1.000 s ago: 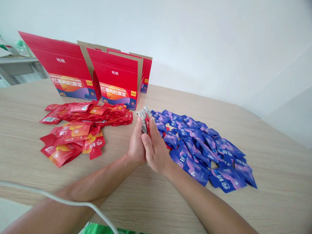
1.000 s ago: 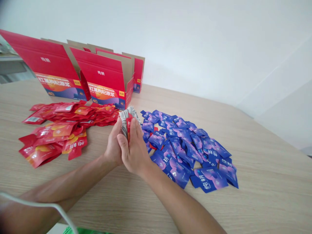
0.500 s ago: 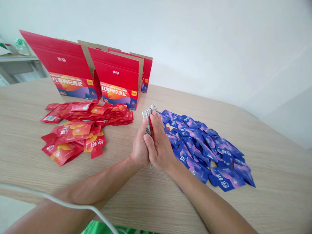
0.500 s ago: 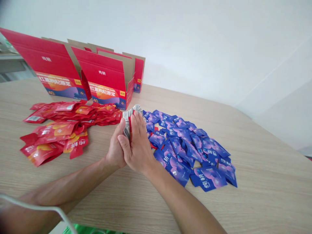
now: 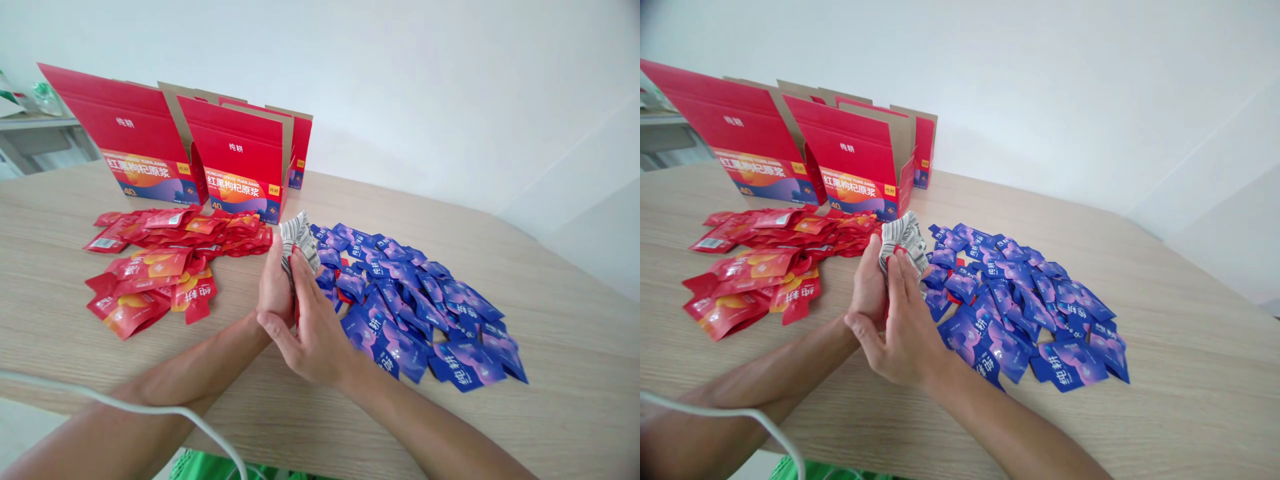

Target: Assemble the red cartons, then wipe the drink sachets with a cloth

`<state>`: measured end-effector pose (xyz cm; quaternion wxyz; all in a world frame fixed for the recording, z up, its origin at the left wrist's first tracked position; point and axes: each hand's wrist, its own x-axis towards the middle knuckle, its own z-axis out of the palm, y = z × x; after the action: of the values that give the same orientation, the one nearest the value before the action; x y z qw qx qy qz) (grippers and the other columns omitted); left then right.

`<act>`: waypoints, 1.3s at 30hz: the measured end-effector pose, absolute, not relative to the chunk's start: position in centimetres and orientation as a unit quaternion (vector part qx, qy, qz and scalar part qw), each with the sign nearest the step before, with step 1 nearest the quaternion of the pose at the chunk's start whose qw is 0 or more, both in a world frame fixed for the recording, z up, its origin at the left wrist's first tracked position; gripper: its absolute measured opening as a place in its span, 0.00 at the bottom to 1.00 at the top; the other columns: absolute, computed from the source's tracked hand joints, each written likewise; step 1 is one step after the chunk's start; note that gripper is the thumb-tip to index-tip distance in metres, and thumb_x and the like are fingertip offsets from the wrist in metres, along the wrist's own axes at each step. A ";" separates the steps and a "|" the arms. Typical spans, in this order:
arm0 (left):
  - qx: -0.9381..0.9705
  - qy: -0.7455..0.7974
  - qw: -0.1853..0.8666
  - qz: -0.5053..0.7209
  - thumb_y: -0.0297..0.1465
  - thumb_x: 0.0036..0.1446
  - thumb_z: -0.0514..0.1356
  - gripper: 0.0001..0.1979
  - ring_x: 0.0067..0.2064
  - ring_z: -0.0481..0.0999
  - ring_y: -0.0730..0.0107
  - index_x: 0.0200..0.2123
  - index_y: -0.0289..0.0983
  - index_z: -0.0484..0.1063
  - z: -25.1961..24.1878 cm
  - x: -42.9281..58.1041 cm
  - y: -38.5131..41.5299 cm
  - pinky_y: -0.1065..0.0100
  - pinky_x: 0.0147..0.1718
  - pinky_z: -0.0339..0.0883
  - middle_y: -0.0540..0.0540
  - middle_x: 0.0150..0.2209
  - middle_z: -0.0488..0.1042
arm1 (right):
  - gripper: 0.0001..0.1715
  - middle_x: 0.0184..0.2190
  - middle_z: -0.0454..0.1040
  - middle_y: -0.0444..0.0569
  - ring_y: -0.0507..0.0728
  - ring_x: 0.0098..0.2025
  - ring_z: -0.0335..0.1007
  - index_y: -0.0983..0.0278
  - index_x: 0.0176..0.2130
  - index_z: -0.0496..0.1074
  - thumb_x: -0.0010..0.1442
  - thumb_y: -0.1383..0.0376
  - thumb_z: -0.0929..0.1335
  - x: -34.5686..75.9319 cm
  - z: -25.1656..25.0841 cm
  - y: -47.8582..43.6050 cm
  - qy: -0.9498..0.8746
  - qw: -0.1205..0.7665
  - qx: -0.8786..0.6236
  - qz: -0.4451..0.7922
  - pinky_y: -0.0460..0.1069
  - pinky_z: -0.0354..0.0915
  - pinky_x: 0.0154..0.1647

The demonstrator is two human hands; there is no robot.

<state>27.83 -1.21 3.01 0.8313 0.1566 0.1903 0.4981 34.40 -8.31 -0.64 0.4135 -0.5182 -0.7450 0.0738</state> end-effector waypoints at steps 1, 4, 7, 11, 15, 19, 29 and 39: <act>0.153 0.194 0.833 0.495 0.50 0.73 0.52 0.25 0.53 0.85 0.50 0.52 0.40 0.81 3.3 27.6 -0.9 0.56 0.50 0.82 0.43 0.41 0.85 | 0.52 0.80 0.47 0.61 0.68 0.81 0.44 0.65 0.81 0.40 0.73 0.54 0.68 34.4 -0.4 -8.5 -0.751 0.413 -0.509 0.083 0.70 0.54 0.79; 0.142 0.204 0.824 0.508 0.50 0.75 0.45 0.30 0.52 0.86 0.49 0.53 0.38 0.80 4.3 27.0 0.3 0.54 0.50 0.82 0.41 0.42 0.86 | 0.43 0.77 0.58 0.52 0.63 0.78 0.55 0.59 0.80 0.49 0.72 0.65 0.64 34.8 1.4 -8.9 -0.765 0.426 -0.465 0.128 0.66 0.58 0.78; 0.149 0.205 0.807 0.533 0.51 0.75 0.44 0.31 0.51 0.86 0.50 0.52 0.36 0.80 4.5 26.7 1.2 0.54 0.50 0.81 0.39 0.43 0.86 | 0.34 0.71 0.70 0.44 0.60 0.73 0.67 0.53 0.74 0.65 0.72 0.66 0.64 35.7 3.2 -8.9 -0.718 0.505 -0.442 0.186 0.62 0.64 0.75; 0.160 0.199 0.825 0.505 0.51 0.74 0.45 0.32 0.49 0.86 0.49 0.54 0.35 0.79 3.9 27.2 0.4 0.52 0.49 0.81 0.37 0.44 0.86 | 0.29 0.70 0.73 0.49 0.64 0.67 0.75 0.54 0.71 0.69 0.74 0.56 0.66 37.0 2.8 -7.0 -0.576 0.632 -0.477 0.203 0.64 0.74 0.66; 0.165 0.177 0.852 0.464 0.51 0.73 0.49 0.30 0.50 0.86 0.48 0.55 0.36 0.80 3.3 28.1 -1.4 0.52 0.51 0.81 0.37 0.46 0.86 | 0.28 0.74 0.64 0.54 0.67 0.76 0.61 0.58 0.63 0.77 0.75 0.48 0.65 38.5 0.7 -4.8 -0.579 0.561 -0.589 0.060 0.69 0.61 0.75; 0.153 0.182 0.850 0.471 0.49 0.72 0.51 0.26 0.54 0.85 0.49 0.50 0.36 0.81 3.0 28.3 -2.0 0.53 0.54 0.79 0.38 0.46 0.86 | 0.31 0.76 0.62 0.52 0.62 0.81 0.49 0.57 0.71 0.69 0.79 0.48 0.58 38.9 -0.4 -4.4 -0.679 0.451 -0.579 -0.015 0.68 0.50 0.80; 0.115 0.214 0.837 0.490 0.52 0.71 0.54 0.24 0.51 0.84 0.51 0.33 0.40 0.75 1.8 27.9 -0.7 0.53 0.53 0.80 0.45 0.33 0.81 | 0.49 0.78 0.53 0.63 0.67 0.81 0.47 0.67 0.79 0.52 0.74 0.42 0.64 35.3 -0.4 -7.1 -0.738 0.391 -0.541 0.100 0.70 0.50 0.80; 0.129 0.238 0.820 0.505 0.50 0.73 0.47 0.29 0.41 0.84 0.53 0.36 0.37 0.78 4.7 26.5 0.5 0.56 0.45 0.80 0.43 0.26 0.78 | 0.36 0.74 0.64 0.56 0.64 0.76 0.62 0.62 0.75 0.61 0.71 0.69 0.65 34.5 1.7 -9.4 -0.750 0.449 -0.458 0.164 0.66 0.61 0.77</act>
<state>26.46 0.46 4.73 0.8195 0.1287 0.2376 0.5053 34.54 -9.45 1.68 0.4485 -0.4584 -0.7496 0.1640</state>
